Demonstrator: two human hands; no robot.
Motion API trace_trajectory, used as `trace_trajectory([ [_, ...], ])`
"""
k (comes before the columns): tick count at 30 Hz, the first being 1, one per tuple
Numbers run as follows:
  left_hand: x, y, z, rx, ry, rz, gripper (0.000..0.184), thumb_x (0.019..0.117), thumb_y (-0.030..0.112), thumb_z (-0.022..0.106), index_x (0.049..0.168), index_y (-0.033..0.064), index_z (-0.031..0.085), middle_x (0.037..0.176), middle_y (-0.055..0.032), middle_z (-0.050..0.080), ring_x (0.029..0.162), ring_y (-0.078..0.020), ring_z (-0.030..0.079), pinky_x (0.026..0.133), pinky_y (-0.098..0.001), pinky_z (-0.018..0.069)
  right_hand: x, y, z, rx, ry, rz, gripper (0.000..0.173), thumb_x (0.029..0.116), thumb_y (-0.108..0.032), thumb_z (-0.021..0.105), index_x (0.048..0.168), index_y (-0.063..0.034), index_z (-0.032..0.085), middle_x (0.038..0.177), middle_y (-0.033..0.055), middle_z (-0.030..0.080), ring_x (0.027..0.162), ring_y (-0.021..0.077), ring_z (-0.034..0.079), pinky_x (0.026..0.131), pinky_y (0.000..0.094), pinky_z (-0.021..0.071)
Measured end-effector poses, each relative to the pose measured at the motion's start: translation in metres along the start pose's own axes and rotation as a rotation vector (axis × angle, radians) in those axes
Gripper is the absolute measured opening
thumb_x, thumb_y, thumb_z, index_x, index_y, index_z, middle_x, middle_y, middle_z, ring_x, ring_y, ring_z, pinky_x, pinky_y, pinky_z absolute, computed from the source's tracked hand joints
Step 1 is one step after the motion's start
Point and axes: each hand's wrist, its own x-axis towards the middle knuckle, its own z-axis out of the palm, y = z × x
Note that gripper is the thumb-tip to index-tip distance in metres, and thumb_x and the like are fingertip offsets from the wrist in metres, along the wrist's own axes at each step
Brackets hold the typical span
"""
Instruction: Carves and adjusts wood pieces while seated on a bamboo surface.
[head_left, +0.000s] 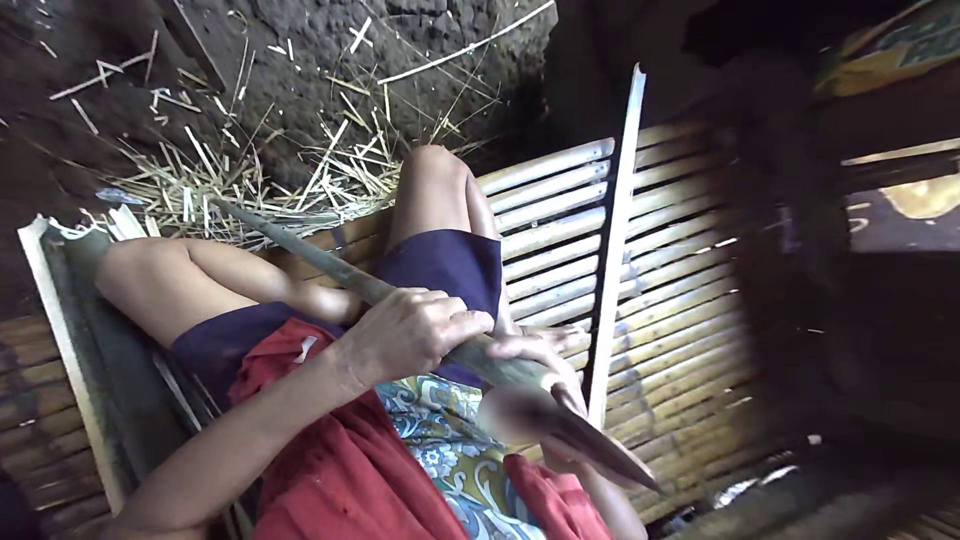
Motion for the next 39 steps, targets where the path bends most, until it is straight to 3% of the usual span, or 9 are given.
trace_trajectory([
  [7, -0.008, 0.009, 0.013, 0.070, 0.117, -0.002, 0.016, 0.0947, 0.005, 0.058, 0.096, 0.0029, 0.074, 0.072, -0.0099, 0.067, 0.067, -0.0233, 0.067, 0.061, -0.0338, 0.0537, -0.005, -0.007, 0.006, -0.047, 0.004, -0.041, 0.059, 0.0934, -0.069, 0.054, 0.132, -0.0250, 0.062, 0.085, -0.0127, 0.062, 0.059, -0.0083, 0.048, 0.052, 0.0093, 0.0404],
  [13, -0.004, 0.010, 0.018, 0.116, 0.133, -0.034, 0.016, 0.0931, 0.001, 0.057, 0.094, 0.0032, 0.072, 0.072, -0.0106, 0.067, 0.068, -0.0249, 0.068, 0.062, -0.0346, 0.0544, -0.008, -0.014, 0.010, -0.051, 0.095, 0.027, 0.065, 0.0915, -0.077, 0.047, 0.129, -0.0266, 0.063, 0.071, -0.0133, 0.054, 0.052, -0.0076, 0.043, 0.048, 0.0094, 0.0361],
  [18, -0.004, 0.007, 0.042, 0.186, 0.136, -0.110, 0.016, 0.0901, -0.001, 0.060, 0.095, 0.0019, 0.075, 0.070, -0.0119, 0.066, 0.065, -0.0270, 0.068, 0.060, -0.0365, 0.0551, -0.006, -0.002, 0.004, 0.018, 0.242, 0.183, 0.063, 0.0847, -0.086, 0.040, 0.099, -0.0299, 0.064, 0.054, -0.0158, 0.046, 0.043, -0.0090, 0.041, 0.040, 0.0107, 0.0341],
  [21, 0.003, 0.010, 0.047, 0.206, 0.130, -0.168, 0.024, 0.0898, -0.002, 0.060, 0.107, 0.0025, 0.076, 0.069, -0.0119, 0.064, 0.062, -0.0277, 0.065, 0.058, -0.0367, 0.0533, -0.003, 0.002, -0.001, -0.337, 0.438, 0.012, 0.063, 0.0868, -0.085, 0.040, 0.108, -0.0330, 0.068, 0.065, -0.0156, 0.057, 0.045, -0.0077, 0.045, 0.039, 0.0123, 0.0379],
  [25, 0.005, 0.009, 0.046, 0.201, 0.125, -0.186, 0.035, 0.0945, 0.006, 0.061, 0.129, 0.0004, 0.068, 0.086, -0.0147, 0.072, 0.078, -0.0302, 0.070, 0.074, -0.0403, 0.0573, 0.005, 0.010, -0.006, -1.011, 0.640, -0.197, 0.071, 0.0895, -0.086, 0.033, 0.121, -0.0286, 0.060, 0.091, -0.0148, 0.065, 0.064, -0.0074, 0.058, 0.054, 0.0149, 0.0507],
  [28, -0.003, 0.007, 0.043, 0.238, 0.172, -0.158, 0.035, 0.0951, 0.000, 0.058, 0.129, -0.0027, 0.066, 0.082, -0.0144, 0.071, 0.074, -0.0288, 0.069, 0.073, -0.0391, 0.0566, -0.002, 0.004, -0.002, -0.717, 0.497, -0.042, 0.081, 0.0871, -0.086, 0.040, 0.145, -0.0300, 0.051, 0.078, -0.0127, 0.063, 0.053, -0.0062, 0.051, 0.047, 0.0150, 0.0459],
  [32, -0.020, 0.013, 0.027, 0.279, 0.313, -0.123, 0.025, 0.0983, 0.001, 0.055, 0.118, -0.0036, 0.069, 0.083, -0.0153, 0.072, 0.077, -0.0265, 0.070, 0.078, -0.0369, 0.0570, -0.016, -0.008, 0.003, 0.278, 0.079, 0.097, 0.091, 0.0825, -0.073, 0.063, 0.159, -0.0322, 0.036, 0.077, -0.0123, 0.067, 0.054, -0.0073, 0.051, 0.051, 0.0102, 0.0437],
  [35, -0.030, 0.016, 0.023, 0.261, 0.356, -0.105, 0.019, 0.1008, 0.004, 0.054, 0.108, -0.0026, 0.070, 0.086, -0.0157, 0.071, 0.082, -0.0259, 0.070, 0.086, -0.0358, 0.0559, 0.009, -0.021, 0.025, 0.273, 0.144, 0.200, 0.092, 0.0725, -0.073, 0.070, 0.142, -0.0157, 0.053, 0.069, -0.0117, 0.058, 0.048, -0.0066, 0.045, 0.045, 0.0111, 0.0359],
  [39, -0.034, 0.018, 0.024, 0.286, 0.358, -0.078, 0.016, 0.1008, 0.004, 0.055, 0.103, -0.0009, 0.070, 0.088, -0.0152, 0.071, 0.085, -0.0257, 0.070, 0.088, -0.0351, 0.0558, 0.025, -0.026, 0.033, -0.023, 0.133, 0.122, 0.093, 0.0819, -0.075, 0.058, 0.133, 0.0021, 0.058, 0.084, -0.0071, 0.065, 0.063, -0.0091, 0.050, 0.061, 0.0084, 0.0421],
])
